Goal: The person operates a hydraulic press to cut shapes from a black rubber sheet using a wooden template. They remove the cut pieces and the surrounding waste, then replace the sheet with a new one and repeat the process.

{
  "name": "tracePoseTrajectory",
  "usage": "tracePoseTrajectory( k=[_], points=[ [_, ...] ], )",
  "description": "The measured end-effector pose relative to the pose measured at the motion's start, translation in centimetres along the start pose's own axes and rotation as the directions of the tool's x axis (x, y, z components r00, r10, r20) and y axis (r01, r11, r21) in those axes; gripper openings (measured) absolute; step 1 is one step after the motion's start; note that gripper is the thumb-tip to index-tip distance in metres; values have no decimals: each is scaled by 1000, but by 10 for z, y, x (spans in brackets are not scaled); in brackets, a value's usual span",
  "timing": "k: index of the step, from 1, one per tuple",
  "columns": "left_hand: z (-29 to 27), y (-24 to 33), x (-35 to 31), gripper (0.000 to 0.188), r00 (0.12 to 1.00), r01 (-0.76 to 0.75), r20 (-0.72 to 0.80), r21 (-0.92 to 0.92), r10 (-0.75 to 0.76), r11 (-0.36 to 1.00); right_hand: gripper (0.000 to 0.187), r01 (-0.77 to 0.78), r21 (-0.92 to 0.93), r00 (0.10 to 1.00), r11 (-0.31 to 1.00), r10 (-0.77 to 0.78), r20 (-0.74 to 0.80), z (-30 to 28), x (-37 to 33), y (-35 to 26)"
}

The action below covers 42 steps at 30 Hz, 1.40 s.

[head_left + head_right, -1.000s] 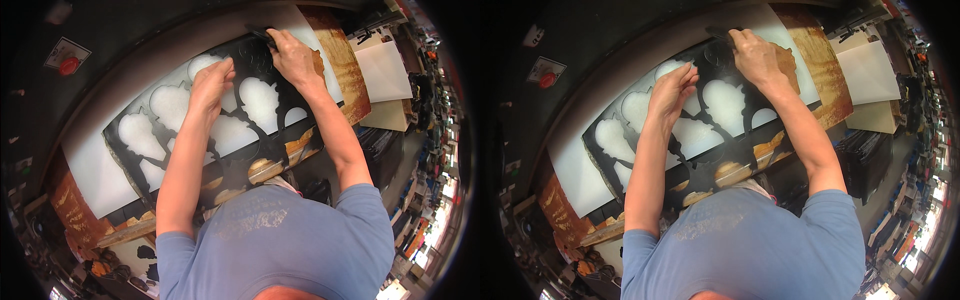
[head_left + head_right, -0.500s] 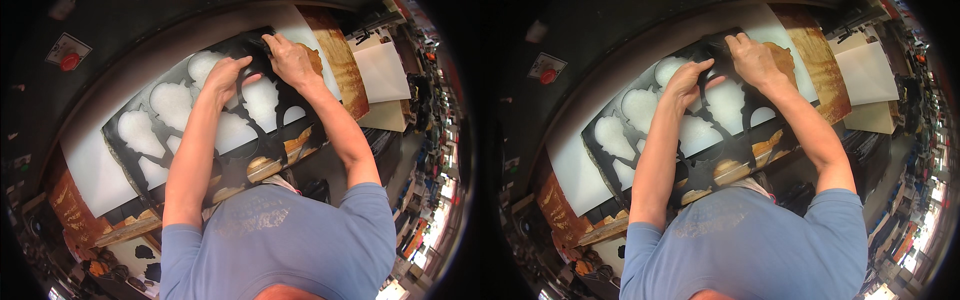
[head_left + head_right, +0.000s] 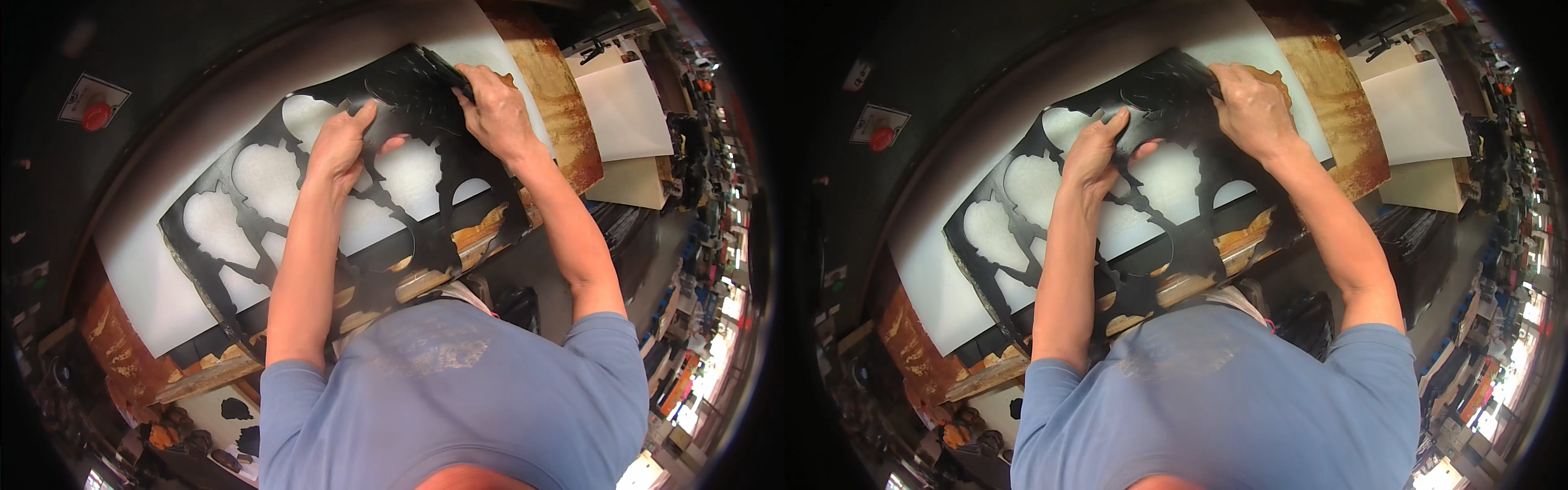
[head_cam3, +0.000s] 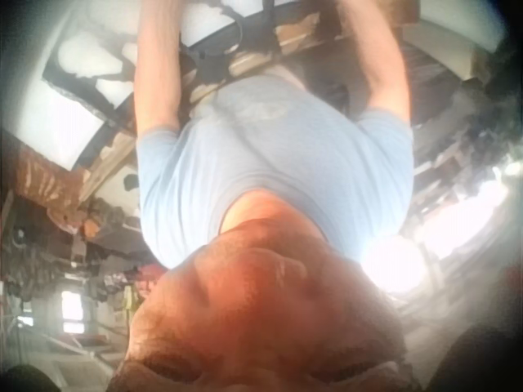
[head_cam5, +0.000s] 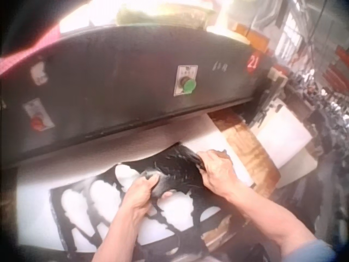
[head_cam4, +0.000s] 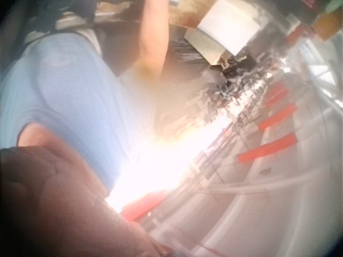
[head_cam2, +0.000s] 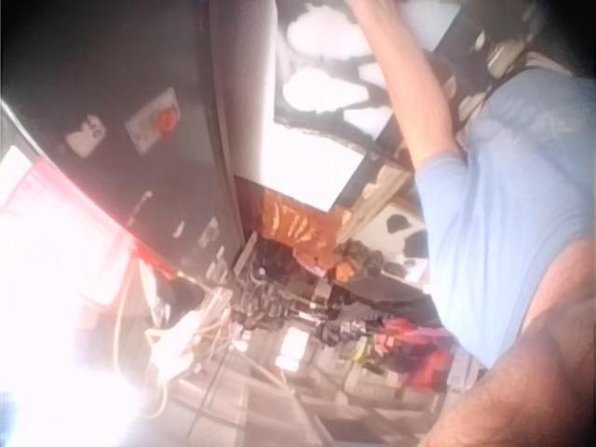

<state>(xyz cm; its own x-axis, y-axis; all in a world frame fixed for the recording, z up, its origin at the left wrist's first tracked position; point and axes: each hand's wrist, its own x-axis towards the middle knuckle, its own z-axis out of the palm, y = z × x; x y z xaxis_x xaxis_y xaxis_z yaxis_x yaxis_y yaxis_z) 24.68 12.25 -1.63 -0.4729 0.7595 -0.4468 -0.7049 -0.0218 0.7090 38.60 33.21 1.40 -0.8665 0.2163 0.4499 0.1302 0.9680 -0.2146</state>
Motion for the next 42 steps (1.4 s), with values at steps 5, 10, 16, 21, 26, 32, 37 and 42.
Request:
tracePoseTrajectory(
  k=[5,10,16,21,26,32,37,42],
  points=[
    [-1,0,4,33,999,15,48,-108,-10,994,33,-18,57,997,998,23,-77,0,4,-2],
    [0,2,9,31,997,15,79,-221,3,975,35,38,125,995,991,-26,-96,23,20,-10],
    [3,-1,16,32,993,-14,112,-296,50,955,45,125,116,992,985,-128,20,24,19,-5],
    [3,-6,21,31,988,-17,136,-340,67,940,61,45,292,978,955,-102,181,8,21,5],
    [1,-7,26,29,978,-11,195,-297,72,955,60,36,280,967,959,-105,234,4,24,11],
    [0,-6,20,29,968,-148,183,-146,173,978,51,66,304,972,950,-130,196,8,25,11],
    [0,-4,17,30,985,-140,91,-52,144,989,50,144,168,973,975,-171,158,16,20,-8],
    [-1,-8,13,30,977,-167,120,-87,177,982,45,11,201,997,980,-28,79,17,29,1]
  ],
)
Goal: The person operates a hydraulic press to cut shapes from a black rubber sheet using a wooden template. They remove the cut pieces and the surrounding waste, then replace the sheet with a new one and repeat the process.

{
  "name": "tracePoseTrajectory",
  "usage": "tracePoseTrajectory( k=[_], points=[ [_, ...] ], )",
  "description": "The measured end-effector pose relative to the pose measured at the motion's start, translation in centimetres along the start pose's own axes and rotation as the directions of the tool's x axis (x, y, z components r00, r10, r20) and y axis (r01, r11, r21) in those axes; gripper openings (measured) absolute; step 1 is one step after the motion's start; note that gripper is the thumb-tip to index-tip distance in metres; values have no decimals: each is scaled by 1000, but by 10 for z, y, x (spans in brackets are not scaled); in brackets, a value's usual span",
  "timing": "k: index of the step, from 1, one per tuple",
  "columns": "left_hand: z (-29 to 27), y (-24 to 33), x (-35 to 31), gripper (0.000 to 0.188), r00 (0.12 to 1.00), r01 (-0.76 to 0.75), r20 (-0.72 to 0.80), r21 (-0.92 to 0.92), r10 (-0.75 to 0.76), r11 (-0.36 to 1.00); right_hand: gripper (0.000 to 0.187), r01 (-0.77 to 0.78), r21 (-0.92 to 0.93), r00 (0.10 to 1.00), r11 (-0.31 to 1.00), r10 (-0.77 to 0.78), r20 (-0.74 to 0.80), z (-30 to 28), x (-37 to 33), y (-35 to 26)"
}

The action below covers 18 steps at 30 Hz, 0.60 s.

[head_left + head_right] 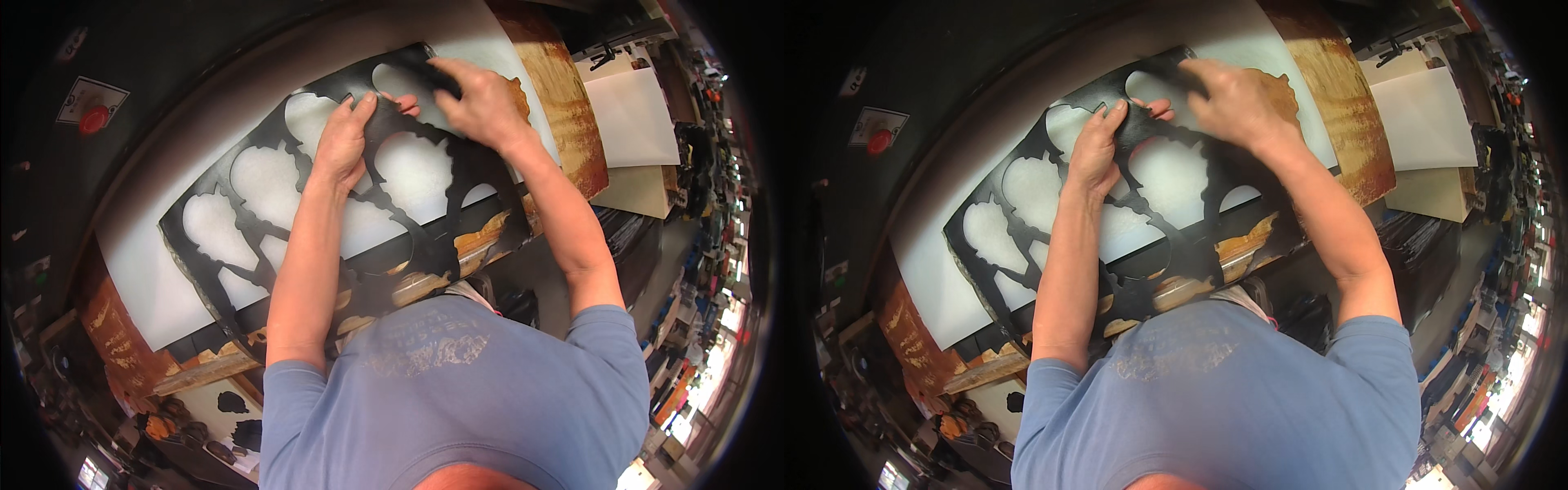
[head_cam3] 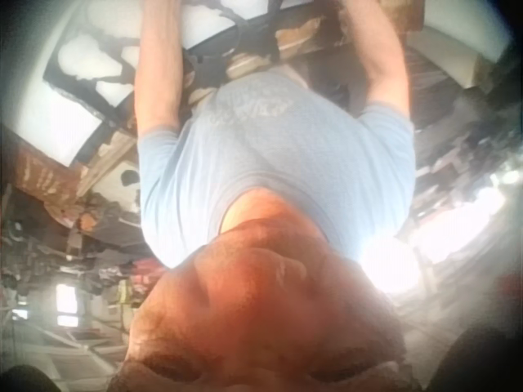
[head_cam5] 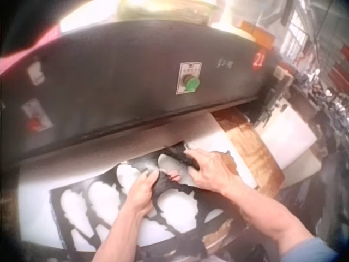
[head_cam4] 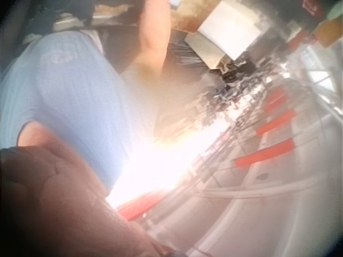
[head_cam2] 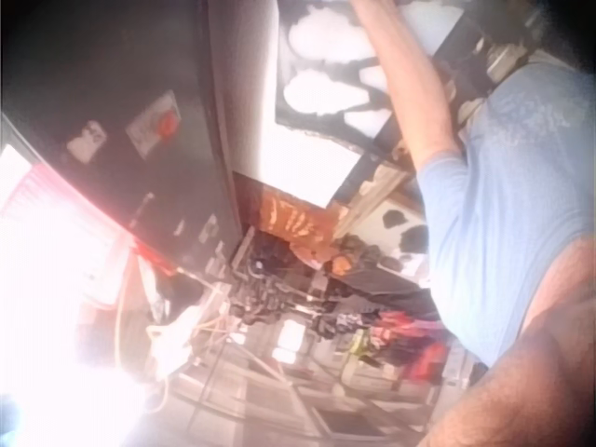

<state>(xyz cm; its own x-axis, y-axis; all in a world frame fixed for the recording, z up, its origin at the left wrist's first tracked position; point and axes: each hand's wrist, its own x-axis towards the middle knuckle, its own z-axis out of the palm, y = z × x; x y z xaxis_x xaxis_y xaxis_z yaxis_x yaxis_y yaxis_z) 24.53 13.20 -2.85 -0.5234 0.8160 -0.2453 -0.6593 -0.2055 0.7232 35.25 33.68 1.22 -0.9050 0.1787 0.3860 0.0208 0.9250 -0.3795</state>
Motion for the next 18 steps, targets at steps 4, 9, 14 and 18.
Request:
tracePoseTrajectory(
  k=[4,9,14,18],
  points=[
    [4,3,-2,28,999,34,-31,-2,-34,999,32,-502,492,854,711,498,151,-33,17,46],
    [20,11,-18,29,962,-80,-220,345,163,935,29,-620,685,749,382,548,372,-41,10,71],
    [30,18,-46,21,628,-300,-73,896,775,327,28,-565,674,789,475,549,275,-32,9,67],
    [26,19,-5,35,673,-329,202,943,712,43,30,-547,460,836,699,482,262,-29,20,54]
  ],
)
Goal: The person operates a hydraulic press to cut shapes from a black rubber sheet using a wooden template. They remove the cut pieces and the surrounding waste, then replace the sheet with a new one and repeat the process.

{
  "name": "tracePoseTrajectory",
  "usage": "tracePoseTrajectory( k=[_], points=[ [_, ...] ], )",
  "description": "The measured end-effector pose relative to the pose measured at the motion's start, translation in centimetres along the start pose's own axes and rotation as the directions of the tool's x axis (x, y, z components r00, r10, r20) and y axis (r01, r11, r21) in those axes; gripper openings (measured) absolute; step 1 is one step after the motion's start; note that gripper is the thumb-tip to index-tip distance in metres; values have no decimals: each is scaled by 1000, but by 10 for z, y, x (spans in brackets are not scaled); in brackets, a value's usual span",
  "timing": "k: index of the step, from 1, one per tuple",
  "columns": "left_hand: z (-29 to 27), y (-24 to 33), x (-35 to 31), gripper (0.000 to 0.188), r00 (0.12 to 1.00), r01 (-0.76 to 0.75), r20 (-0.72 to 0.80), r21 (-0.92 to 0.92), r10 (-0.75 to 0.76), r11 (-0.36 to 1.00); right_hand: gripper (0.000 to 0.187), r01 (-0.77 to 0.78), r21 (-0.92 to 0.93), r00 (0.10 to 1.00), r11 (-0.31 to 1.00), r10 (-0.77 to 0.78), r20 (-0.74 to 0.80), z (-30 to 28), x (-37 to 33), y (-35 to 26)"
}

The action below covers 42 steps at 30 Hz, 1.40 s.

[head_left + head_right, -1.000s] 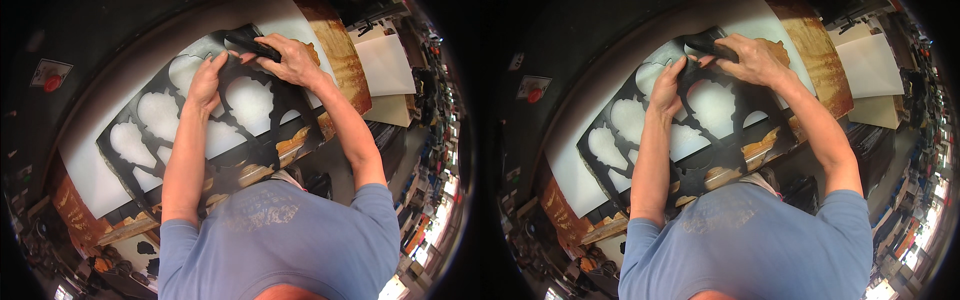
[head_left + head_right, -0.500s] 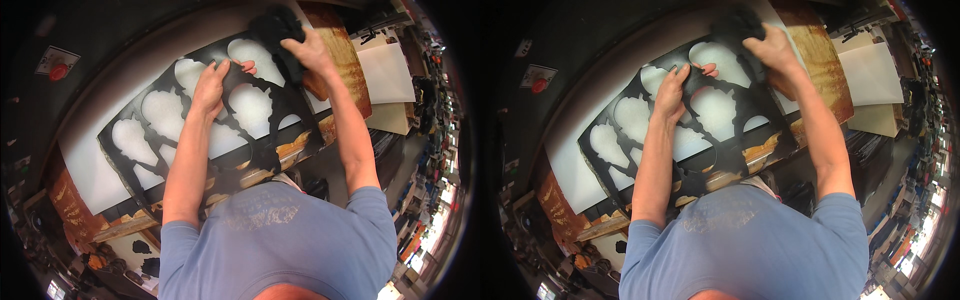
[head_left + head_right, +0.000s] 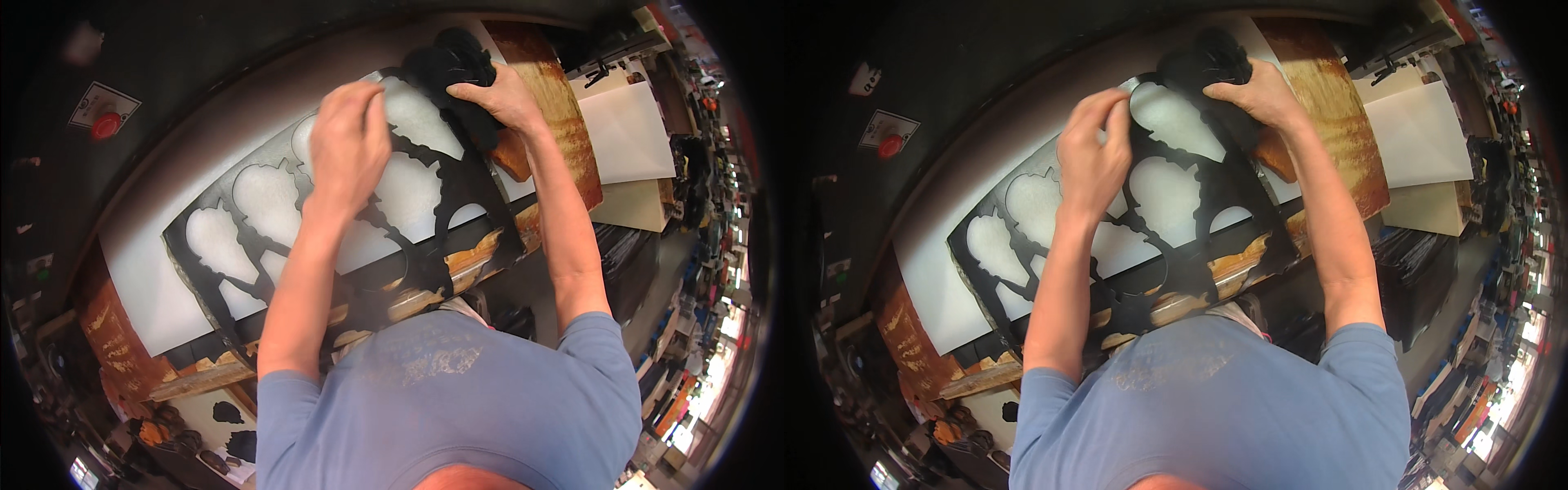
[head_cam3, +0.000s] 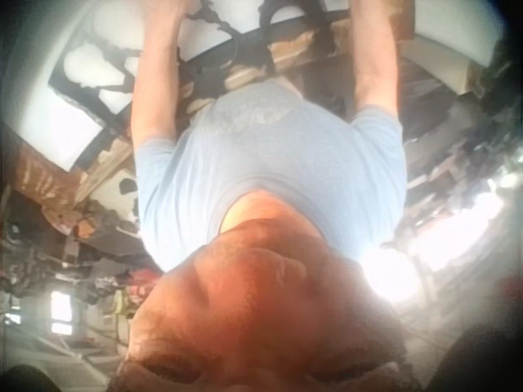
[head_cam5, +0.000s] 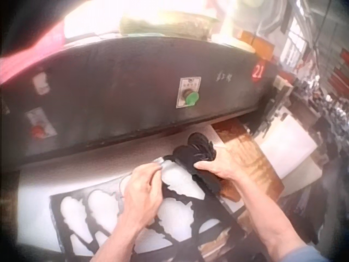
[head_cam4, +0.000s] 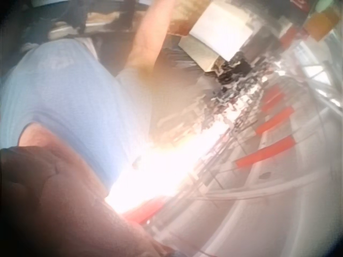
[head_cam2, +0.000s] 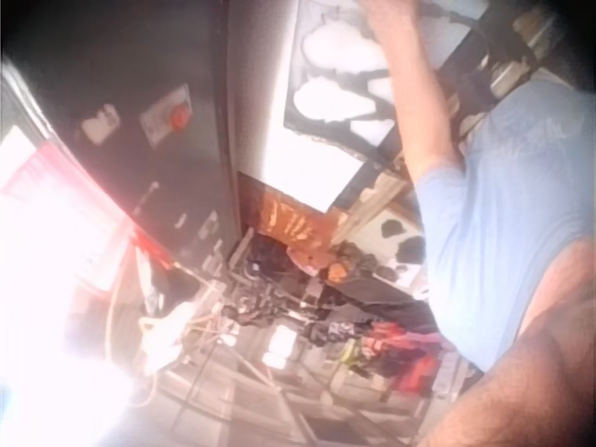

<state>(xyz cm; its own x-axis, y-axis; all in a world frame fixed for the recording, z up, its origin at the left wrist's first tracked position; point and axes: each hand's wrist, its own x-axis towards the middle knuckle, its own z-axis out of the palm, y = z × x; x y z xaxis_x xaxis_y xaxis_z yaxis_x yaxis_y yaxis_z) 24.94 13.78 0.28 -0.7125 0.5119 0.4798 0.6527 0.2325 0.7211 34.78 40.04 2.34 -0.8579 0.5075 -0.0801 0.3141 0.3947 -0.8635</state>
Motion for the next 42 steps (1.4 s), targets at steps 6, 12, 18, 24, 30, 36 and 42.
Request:
tracePoseTrajectory(
  k=[6,12,18,24,30,36,42],
  points=[
    [70,-37,17,43,945,-308,220,351,242,885,35,27,-91,996,995,-34,-80,-28,20,-12],
    [73,-50,9,45,930,-338,275,389,242,857,46,115,-334,955,935,-197,-220,-58,44,14],
    [78,-47,9,45,939,-280,301,383,168,880,28,77,-13,915,997,-76,-397,-160,25,-41],
    [57,-29,15,52,983,-103,155,42,95,994,34,177,158,937,971,-118,-328,-108,-34,-38],
    [24,56,-46,95,926,352,241,-826,-290,440,30,295,-152,895,943,-328,-302,41,-78,-60],
    [-9,50,-80,36,731,373,192,-916,-655,148,59,630,-408,755,661,-645,119,128,-135,-74],
    [-50,33,-102,39,686,209,171,-977,-707,-34,72,523,-39,845,851,-524,-108,120,-132,-75]
  ],
)
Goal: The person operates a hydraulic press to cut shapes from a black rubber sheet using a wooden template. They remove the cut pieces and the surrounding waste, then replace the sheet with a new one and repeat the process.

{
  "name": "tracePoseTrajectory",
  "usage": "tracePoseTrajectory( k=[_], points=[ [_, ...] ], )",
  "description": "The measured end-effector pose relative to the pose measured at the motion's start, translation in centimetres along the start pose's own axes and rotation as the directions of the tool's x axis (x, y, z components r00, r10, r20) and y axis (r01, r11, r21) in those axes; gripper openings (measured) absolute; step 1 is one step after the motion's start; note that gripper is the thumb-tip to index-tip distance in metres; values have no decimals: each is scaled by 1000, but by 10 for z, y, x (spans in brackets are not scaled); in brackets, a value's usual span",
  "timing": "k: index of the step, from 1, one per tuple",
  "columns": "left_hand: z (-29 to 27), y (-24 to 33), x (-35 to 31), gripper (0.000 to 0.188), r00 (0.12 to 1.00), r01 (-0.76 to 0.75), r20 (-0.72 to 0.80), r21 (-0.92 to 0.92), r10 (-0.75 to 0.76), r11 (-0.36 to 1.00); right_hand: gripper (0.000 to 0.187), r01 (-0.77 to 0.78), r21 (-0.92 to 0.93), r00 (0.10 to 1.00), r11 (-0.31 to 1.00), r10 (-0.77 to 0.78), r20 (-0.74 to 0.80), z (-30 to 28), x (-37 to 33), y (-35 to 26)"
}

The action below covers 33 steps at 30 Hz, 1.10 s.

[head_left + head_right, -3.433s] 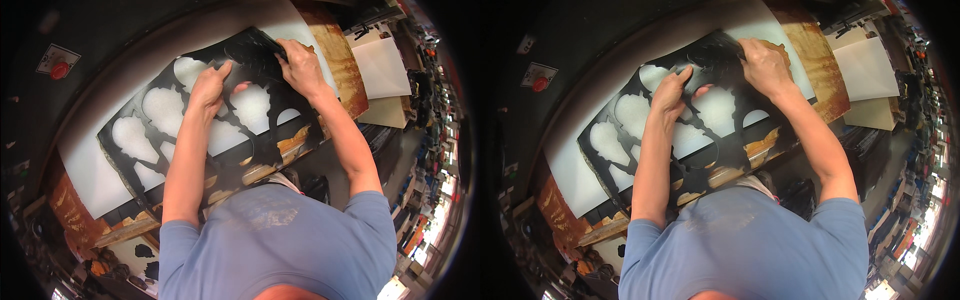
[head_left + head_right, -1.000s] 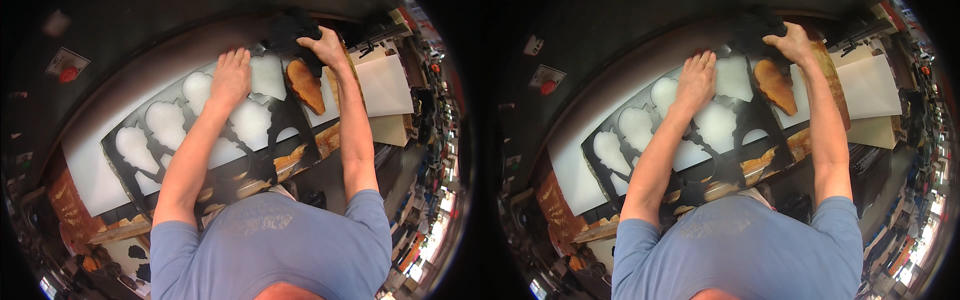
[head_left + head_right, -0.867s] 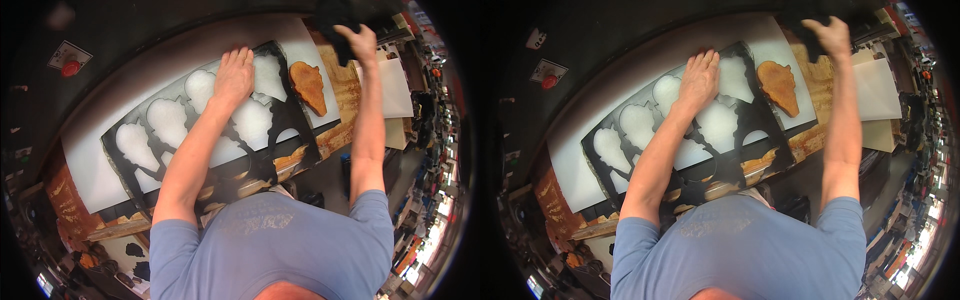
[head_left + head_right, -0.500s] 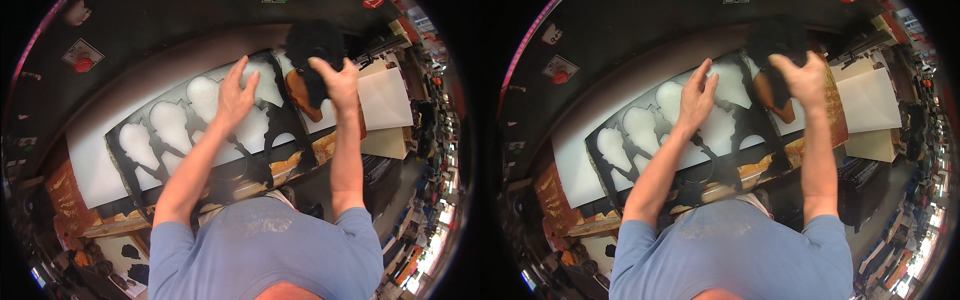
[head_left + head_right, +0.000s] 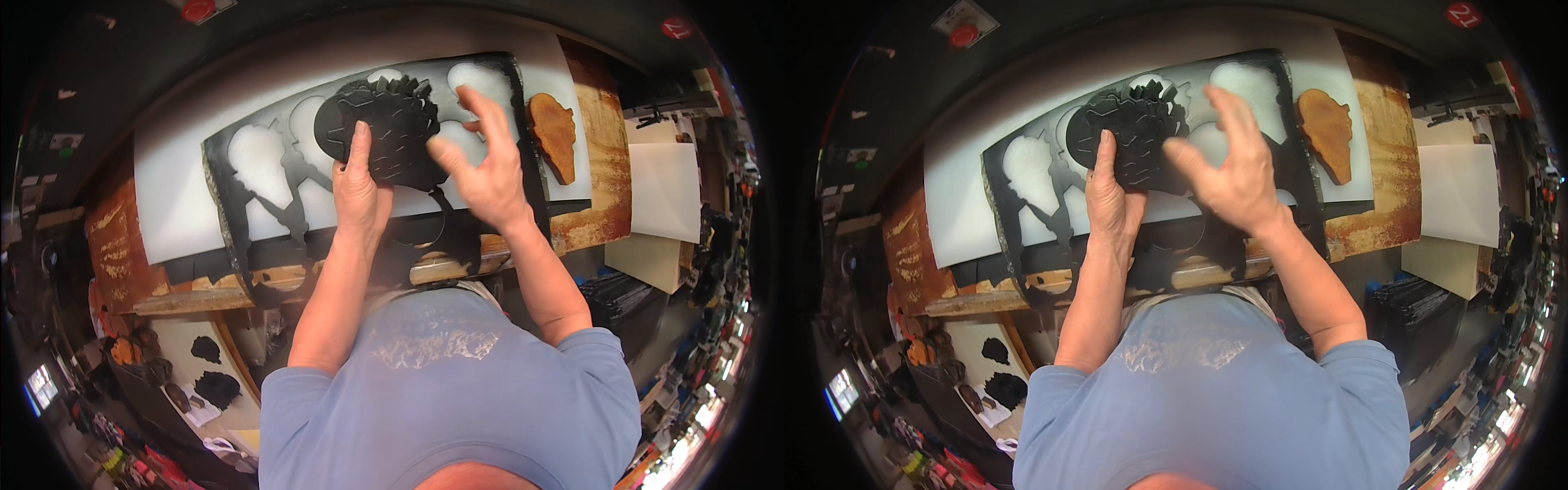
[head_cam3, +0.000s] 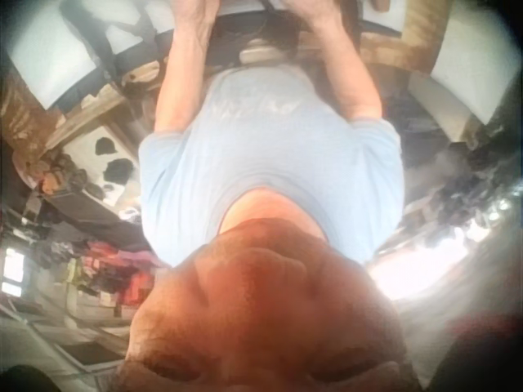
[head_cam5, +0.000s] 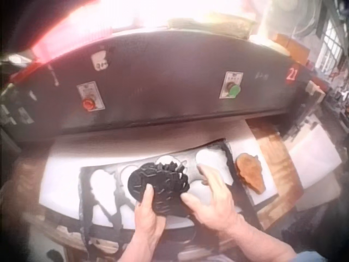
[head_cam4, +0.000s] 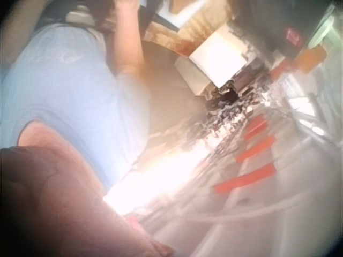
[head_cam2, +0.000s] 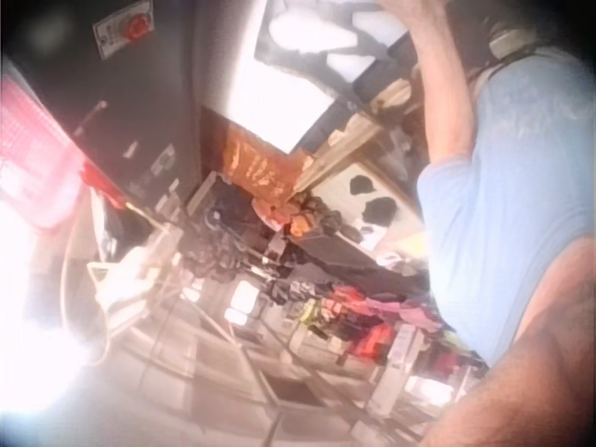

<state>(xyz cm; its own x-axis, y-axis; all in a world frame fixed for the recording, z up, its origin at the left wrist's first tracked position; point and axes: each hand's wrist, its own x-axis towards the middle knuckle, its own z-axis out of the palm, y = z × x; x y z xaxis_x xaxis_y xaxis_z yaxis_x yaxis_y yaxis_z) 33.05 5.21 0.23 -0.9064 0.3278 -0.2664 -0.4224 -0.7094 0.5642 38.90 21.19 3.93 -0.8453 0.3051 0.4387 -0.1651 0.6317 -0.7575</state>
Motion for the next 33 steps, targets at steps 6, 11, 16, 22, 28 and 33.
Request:
tracePoseTrajectory(
  k=[6,11,16,22,28,33],
  points=[
    [-1,-6,-5,37,963,-265,52,364,265,893,72,-389,484,914,784,263,308,39,-5,10],
    [-26,29,-6,47,963,-199,237,303,129,932,61,-226,462,963,858,124,240,38,-7,6],
    [-36,55,-5,60,888,-432,375,479,267,764,60,229,301,943,926,-288,167,32,10,1],
    [-66,64,11,39,949,-307,303,831,85,464,73,268,157,890,951,-307,337,47,20,16],
    [-77,52,18,45,786,-617,578,755,218,224,85,167,-11,892,986,-146,429,35,16,42],
    [-66,55,12,38,919,-390,385,860,83,328,77,274,-84,886,958,-218,409,47,18,44]
  ],
)
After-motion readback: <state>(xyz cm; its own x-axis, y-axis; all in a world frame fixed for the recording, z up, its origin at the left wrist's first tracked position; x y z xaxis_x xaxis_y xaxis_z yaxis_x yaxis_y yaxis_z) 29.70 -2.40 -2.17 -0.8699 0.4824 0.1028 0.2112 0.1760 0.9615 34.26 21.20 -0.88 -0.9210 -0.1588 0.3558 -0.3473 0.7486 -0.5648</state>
